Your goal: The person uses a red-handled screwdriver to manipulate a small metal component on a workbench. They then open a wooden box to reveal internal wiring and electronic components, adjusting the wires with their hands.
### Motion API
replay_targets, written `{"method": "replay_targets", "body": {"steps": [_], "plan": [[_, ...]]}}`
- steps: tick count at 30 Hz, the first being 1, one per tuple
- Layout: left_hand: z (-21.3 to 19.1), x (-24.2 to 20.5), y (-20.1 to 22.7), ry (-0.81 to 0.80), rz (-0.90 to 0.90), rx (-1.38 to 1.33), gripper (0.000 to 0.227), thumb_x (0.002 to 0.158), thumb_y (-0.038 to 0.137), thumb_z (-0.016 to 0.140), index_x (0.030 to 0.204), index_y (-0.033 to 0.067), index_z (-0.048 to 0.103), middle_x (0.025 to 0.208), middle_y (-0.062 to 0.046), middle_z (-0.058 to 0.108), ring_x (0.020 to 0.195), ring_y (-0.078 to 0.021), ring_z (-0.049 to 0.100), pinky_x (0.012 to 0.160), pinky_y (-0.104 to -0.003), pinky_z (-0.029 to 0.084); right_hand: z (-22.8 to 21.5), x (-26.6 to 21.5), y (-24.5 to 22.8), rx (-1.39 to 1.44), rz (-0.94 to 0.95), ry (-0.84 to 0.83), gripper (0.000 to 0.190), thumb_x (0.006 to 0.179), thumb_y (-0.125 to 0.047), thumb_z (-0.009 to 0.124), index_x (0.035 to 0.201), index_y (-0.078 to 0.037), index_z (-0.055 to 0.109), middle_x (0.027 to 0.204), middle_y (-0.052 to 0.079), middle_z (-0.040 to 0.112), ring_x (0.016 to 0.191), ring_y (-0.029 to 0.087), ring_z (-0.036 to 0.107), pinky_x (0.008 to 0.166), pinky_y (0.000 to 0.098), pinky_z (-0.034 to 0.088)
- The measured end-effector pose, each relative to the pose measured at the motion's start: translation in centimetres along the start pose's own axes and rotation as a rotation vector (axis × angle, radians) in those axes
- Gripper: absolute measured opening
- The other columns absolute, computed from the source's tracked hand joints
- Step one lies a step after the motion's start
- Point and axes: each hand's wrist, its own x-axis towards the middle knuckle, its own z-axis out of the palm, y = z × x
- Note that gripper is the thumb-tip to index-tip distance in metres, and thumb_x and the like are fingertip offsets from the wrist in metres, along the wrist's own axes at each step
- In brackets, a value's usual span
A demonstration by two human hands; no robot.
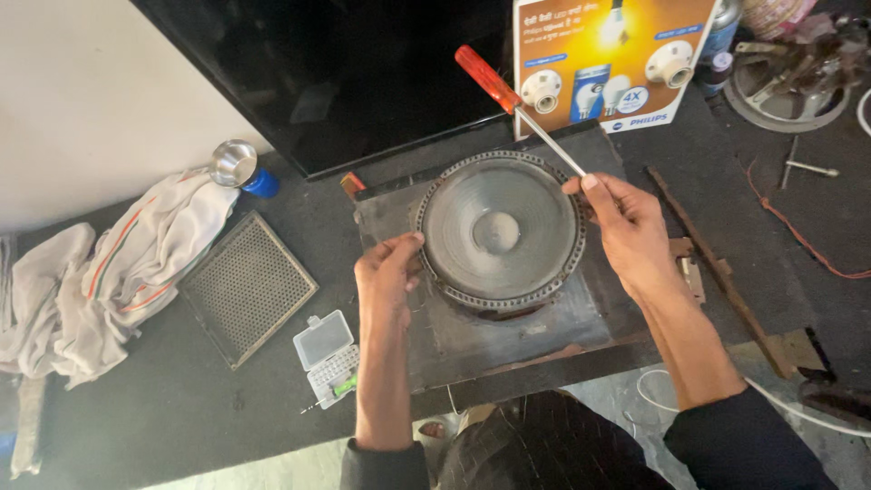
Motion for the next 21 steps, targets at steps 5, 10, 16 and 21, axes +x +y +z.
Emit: {"method": "replay_targets", "body": {"steps": [5, 10, 16, 21], "plan": [[0.4, 2.0, 1.1, -0.030, -0.046, 0.025, 0.026, 0.081, 0.012, 0.077, 0.095, -0.0084, 0.070, 0.071, -0.004, 0.065, 0.054, -0.0070, 0.050, 0.043, -0.021, 0.030, -0.6, 0.8, -1.2, 0.096, -0.013, -0.030, 0.028, 0.108, -0.025, 0.057, 0.108, -0.003, 0.074, 0.086, -0.006, 0.067, 0.077, 0.002, 0.056, 0.071, 0.0212, 0.045], [-0.5, 3.5, 0.9, -0.091, -0.040, -0.028, 0.020, 0.080, 0.009, 0.077, 0.089, -0.0076, 0.070, 0.071, -0.003, 0.061, 0.054, -0.0068, 0.047, 0.042, -0.021, 0.027, -0.2, 1.0, -1.2, 0.061, 0.045, -0.044, 0.030, 0.109, -0.027, 0.057, 0.109, -0.004, 0.076, 0.089, -0.003, 0.068, 0.079, 0.004, 0.056, 0.073, 0.0232, 0.044], [-3.4, 4.6, 0.9, -0.060, -0.039, -0.067, 0.020, 0.081, 0.007, 0.079, 0.084, -0.0060, 0.064, 0.070, -0.003, 0.057, 0.054, -0.0074, 0.044, 0.041, -0.022, 0.026, 1.4, 1.5, -1.8, 0.210, 0.069, -0.149, 0.028, 0.105, -0.028, 0.059, 0.108, -0.006, 0.075, 0.095, -0.002, 0.072, 0.089, 0.005, 0.063, 0.083, 0.0231, 0.051], [-4.4, 4.1, 1.5, -0.033, -0.113, -0.106, 0.019, 0.078, 0.008, 0.077, 0.087, -0.0065, 0.067, 0.075, -0.005, 0.061, 0.058, -0.0088, 0.052, 0.041, -0.021, 0.027, 2.7, 1.5, -3.1, 0.172, 0.027, -0.168, 0.028, 0.108, -0.027, 0.061, 0.112, -0.004, 0.078, 0.095, 0.000, 0.068, 0.085, 0.007, 0.052, 0.078, 0.0250, 0.042]]}}
